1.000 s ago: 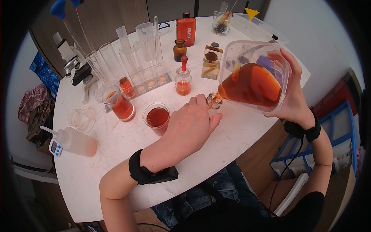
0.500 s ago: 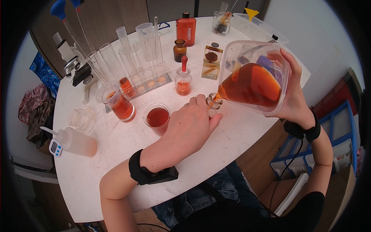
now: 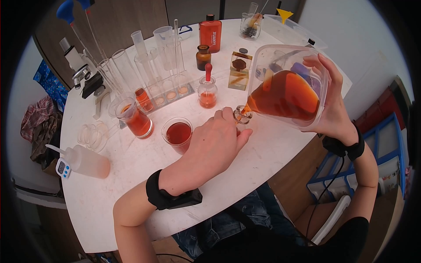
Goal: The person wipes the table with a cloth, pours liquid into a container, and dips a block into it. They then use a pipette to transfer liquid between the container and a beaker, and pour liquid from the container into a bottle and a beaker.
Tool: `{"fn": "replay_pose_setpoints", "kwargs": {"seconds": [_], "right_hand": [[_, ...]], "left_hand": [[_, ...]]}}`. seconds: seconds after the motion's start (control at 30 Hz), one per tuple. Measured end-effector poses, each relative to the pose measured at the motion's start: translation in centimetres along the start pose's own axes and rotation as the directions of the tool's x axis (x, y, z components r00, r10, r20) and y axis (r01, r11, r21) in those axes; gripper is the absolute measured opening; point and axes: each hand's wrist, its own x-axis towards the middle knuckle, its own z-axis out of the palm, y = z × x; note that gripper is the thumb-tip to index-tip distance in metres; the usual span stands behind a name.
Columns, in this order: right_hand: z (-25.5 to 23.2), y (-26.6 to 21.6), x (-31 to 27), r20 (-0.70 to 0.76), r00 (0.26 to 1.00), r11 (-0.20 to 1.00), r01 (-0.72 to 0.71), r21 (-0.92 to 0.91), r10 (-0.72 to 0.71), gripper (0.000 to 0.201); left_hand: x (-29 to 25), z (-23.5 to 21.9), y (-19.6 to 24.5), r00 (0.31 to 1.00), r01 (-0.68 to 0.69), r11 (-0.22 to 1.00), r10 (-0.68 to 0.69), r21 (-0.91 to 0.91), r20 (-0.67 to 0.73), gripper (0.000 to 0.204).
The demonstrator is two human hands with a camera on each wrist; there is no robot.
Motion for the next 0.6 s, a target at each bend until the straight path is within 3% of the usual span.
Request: {"fn": "replay_pose_setpoints", "kwargs": {"seconds": [0.6], "right_hand": [[-0.27,0.14,0.1,0.018,1.0,0.999,0.024,-0.031,-0.024,0.113]], "left_hand": [[-0.01,0.14,-0.05,1.0,-0.002,1.0,0.002,0.002,0.001,0.045]]}}
